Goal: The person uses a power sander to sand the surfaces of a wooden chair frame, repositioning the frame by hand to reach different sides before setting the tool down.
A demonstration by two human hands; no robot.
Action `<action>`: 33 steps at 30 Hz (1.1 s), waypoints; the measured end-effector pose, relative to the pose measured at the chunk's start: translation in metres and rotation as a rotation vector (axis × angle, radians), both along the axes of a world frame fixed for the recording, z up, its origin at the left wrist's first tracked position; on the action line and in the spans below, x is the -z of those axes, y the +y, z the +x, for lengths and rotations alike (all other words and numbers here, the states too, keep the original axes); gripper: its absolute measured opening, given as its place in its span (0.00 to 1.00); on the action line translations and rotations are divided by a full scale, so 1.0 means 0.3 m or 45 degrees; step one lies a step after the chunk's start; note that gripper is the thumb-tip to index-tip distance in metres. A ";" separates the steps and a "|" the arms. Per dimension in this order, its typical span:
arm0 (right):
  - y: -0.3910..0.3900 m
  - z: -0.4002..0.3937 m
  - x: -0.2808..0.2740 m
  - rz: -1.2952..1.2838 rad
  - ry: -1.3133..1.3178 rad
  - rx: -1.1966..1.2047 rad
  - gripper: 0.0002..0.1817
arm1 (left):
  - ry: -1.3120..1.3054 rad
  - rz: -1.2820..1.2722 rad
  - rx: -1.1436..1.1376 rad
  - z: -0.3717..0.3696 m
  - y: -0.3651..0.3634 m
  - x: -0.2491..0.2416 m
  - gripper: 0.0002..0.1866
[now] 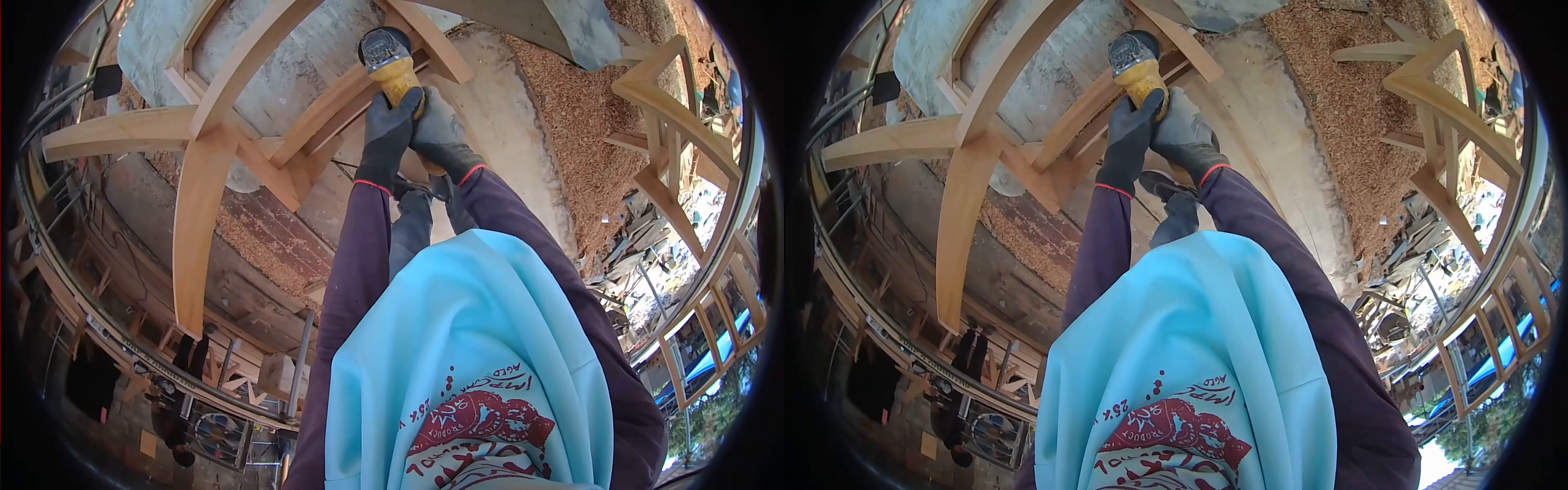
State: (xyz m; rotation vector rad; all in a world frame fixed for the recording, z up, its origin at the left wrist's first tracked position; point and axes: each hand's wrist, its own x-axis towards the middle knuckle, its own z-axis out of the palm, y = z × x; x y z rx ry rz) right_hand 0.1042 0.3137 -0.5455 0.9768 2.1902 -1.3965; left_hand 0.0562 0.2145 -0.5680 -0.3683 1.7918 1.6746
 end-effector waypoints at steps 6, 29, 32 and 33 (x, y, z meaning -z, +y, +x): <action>0.013 -0.051 0.023 0.059 0.080 -0.023 0.27 | 0.006 -0.020 0.045 -0.059 0.013 -0.013 0.26; 0.032 -0.143 0.028 0.124 0.051 -0.073 0.31 | -0.004 0.071 0.072 -0.152 0.020 0.010 0.26; 0.028 -0.124 0.030 0.123 0.047 -0.054 0.31 | 0.004 0.052 0.081 -0.134 0.017 0.017 0.26; 0.025 -0.116 0.035 0.129 0.052 -0.039 0.31 | 0.027 0.034 0.099 -0.131 0.017 0.018 0.26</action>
